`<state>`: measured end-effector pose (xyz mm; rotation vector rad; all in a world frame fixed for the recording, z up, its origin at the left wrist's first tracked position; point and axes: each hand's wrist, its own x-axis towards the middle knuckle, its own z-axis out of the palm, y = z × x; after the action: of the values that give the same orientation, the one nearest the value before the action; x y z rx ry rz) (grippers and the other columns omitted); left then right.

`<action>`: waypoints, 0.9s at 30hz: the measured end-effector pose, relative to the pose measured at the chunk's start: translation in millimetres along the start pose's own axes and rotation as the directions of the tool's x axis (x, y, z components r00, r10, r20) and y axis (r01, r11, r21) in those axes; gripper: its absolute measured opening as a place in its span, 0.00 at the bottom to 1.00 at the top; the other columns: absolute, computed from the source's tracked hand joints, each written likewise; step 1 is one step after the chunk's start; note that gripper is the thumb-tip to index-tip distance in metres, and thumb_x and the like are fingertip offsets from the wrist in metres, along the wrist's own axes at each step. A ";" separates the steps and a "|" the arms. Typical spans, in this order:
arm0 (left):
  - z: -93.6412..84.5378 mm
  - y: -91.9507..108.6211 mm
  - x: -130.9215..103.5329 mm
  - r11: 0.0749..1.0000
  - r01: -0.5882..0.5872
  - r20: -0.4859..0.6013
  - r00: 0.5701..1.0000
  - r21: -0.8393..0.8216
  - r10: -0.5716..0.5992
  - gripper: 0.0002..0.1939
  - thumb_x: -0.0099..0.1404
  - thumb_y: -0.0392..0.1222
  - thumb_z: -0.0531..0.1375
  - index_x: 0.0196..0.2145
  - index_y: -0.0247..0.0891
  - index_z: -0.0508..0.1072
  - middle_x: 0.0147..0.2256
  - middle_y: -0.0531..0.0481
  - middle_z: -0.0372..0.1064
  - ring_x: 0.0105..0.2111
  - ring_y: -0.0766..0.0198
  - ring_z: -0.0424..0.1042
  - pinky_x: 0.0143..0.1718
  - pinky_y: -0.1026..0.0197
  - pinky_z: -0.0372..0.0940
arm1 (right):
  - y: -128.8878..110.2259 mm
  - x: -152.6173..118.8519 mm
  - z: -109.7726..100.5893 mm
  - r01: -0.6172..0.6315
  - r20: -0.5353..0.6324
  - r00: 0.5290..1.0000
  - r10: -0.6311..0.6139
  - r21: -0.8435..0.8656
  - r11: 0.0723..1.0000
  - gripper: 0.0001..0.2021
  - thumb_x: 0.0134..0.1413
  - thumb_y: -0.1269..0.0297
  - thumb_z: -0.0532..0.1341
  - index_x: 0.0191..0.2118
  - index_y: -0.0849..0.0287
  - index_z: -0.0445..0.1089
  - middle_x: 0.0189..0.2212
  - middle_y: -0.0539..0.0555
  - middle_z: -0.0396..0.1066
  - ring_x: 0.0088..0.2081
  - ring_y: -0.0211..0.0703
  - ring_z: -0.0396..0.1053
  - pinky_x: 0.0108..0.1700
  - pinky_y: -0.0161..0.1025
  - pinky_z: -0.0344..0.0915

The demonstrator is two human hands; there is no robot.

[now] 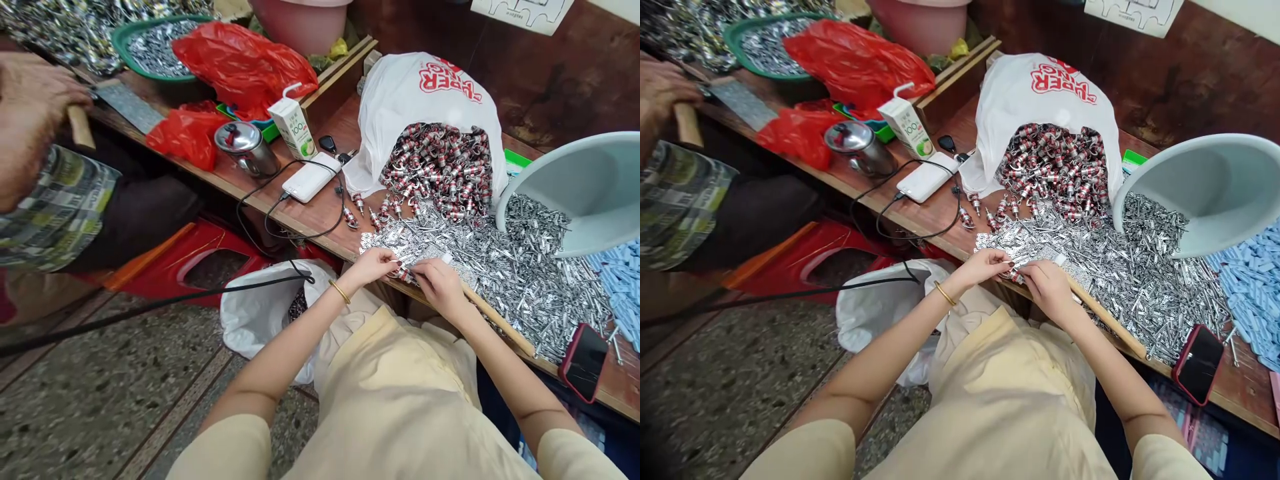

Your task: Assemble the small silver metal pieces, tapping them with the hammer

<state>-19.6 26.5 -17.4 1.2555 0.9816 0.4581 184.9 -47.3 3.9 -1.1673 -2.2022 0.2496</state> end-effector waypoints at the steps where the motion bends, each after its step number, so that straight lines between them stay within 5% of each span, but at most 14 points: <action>1: -0.4 -0.7 -0.2 1.000 -0.003 0.006 1.000 -0.013 0.003 0.06 0.56 0.40 0.63 0.26 0.35 0.73 0.24 0.54 0.70 0.25 0.68 0.69 0.26 0.67 0.70 | 0.0 -1.6 0.7 0.034 0.020 0.999 -0.034 -0.010 0.999 0.10 0.68 0.71 0.55 0.46 0.54 0.72 0.43 0.57 0.78 0.46 0.48 0.74 0.48 0.47 0.71; 5: -2.1 -4.8 0.6 0.999 -0.021 -0.003 1.000 -0.046 0.020 0.07 0.55 0.41 0.64 0.28 0.34 0.76 0.25 0.52 0.72 0.25 0.68 0.70 0.26 0.68 0.68 | -0.6 -12.7 3.5 0.149 0.086 0.986 -0.139 -0.120 0.982 0.16 0.64 0.79 0.53 0.48 0.54 0.71 0.48 0.55 0.79 0.54 0.50 0.71 0.56 0.52 0.65; 17: -0.3 -6.0 -8.9 0.972 -0.155 -0.009 0.988 -0.179 0.156 0.14 0.53 0.47 0.72 0.28 0.33 0.78 0.26 0.50 0.74 0.26 0.67 0.70 0.29 0.66 0.64 | -9.3 -29.1 12.0 0.120 0.051 0.992 -0.112 -0.230 0.966 0.19 0.64 0.80 0.51 0.51 0.54 0.70 0.51 0.55 0.78 0.51 0.51 0.72 0.55 0.53 0.64; 22: 9.4 -5.9 -19.7 0.956 -0.148 -0.031 0.989 -0.254 0.145 0.18 0.53 0.52 0.72 0.30 0.33 0.77 0.27 0.50 0.73 0.28 0.67 0.70 0.33 0.64 0.66 | -13.1 -36.6 7.0 0.103 -0.040 0.993 -0.114 -0.216 0.971 0.18 0.64 0.80 0.52 0.51 0.53 0.70 0.52 0.54 0.78 0.49 0.50 0.74 0.54 0.51 0.66; 27: 22.2 1.4 -30.5 0.934 -0.278 -0.104 0.960 -0.223 0.260 0.19 0.57 0.56 0.70 0.32 0.34 0.78 0.29 0.49 0.74 0.30 0.65 0.71 0.35 0.63 0.67 | -15.8 -42.5 -1.6 0.096 -0.119 0.986 -0.113 -0.142 0.985 0.16 0.64 0.77 0.52 0.47 0.51 0.71 0.52 0.55 0.78 0.50 0.49 0.75 0.53 0.52 0.69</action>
<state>-17.5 -9.1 -5.1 1.1666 0.7909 0.8171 192.6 -90.7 -6.6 -1.1028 -2.1873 -0.0193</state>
